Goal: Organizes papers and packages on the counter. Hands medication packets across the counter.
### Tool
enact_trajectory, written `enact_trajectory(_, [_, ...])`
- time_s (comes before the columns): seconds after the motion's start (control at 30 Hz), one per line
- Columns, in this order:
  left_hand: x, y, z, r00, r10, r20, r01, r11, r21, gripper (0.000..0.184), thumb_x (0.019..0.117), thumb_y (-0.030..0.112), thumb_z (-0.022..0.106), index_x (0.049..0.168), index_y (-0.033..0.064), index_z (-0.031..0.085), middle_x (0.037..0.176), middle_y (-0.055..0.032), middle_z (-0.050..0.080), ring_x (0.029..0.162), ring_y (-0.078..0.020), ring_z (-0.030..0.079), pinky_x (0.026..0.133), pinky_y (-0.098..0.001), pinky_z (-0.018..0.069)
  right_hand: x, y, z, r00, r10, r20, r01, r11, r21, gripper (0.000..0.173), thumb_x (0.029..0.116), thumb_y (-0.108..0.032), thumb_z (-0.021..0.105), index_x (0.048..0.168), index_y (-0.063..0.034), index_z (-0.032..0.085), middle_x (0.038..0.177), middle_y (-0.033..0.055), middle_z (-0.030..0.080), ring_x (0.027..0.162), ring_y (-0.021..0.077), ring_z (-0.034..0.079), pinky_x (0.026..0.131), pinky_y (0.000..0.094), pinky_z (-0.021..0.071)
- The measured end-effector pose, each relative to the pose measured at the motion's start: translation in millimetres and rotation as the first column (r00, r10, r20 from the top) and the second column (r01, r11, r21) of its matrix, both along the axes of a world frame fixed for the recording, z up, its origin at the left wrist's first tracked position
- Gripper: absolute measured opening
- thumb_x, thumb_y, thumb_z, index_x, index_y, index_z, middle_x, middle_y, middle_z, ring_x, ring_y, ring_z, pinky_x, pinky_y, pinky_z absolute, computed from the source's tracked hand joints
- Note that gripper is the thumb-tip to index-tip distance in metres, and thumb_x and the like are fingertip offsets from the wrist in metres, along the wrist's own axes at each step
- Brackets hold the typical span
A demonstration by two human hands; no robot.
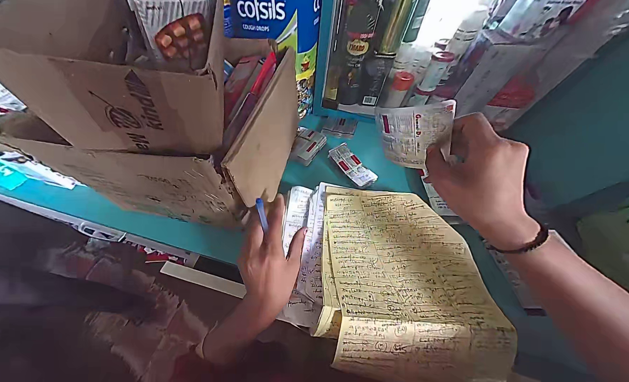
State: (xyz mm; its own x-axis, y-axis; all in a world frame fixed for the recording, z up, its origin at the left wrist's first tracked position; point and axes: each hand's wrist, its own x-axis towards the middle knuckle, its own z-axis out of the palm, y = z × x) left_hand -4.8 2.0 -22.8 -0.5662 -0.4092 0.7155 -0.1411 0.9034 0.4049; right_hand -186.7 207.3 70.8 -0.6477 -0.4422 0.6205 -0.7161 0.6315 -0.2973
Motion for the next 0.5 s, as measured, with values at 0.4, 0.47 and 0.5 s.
enact_trajectory(0.4, [33.4,-11.2,-32.9,0.464,-0.884,0.052,0.852,0.462,0.244,0.026,0.0971,0.034,0.069,0.103,0.0096,0.076,0.108,-0.0085,0.074,0.107,-0.0137,0.067,0.091,-0.0233,0.0531,29.2,-4.7,-32.4,0.631,0.341,0.697,0.032,0.886,-0.462,0.032,0.1021,-0.009,0.048,0.134,-0.0087,0.049,0.111,-0.0030,0.067,0.098,0.0047,0.068,0.083,0.0278,0.0604])
enact_trajectory(0.47, [32.7,-12.8,-41.0,0.470,-0.883,-0.014,0.852,0.449,0.267,0.024,0.0962,0.031,0.071,0.104,0.0084,0.076,0.111,-0.0099,0.073,0.111,-0.0132,0.066,0.095,-0.0226,0.0524,26.5,-7.5,-48.1,0.634,0.334,0.698,0.068,0.875,-0.480,0.029,0.1010,-0.010,0.048,0.130,-0.0093,0.052,0.108,-0.0043,0.067,0.098,0.0030,0.067,0.085,0.0267,0.0580])
enact_trajectory(0.5, [32.3,-13.1,-43.8,0.474,-0.880,-0.037,0.854,0.449,0.262,0.023,0.0960,0.029,0.071,0.104,0.0079,0.076,0.111,-0.0105,0.073,0.111,-0.0135,0.066,0.095,-0.0227,0.0526,24.7,-8.4,-54.1,0.637,0.342,0.691,0.076,0.864,-0.498,0.027,0.1009,-0.010,0.048,0.128,-0.0102,0.053,0.107,-0.0050,0.067,0.098,0.0032,0.067,0.086,0.0270,0.0582])
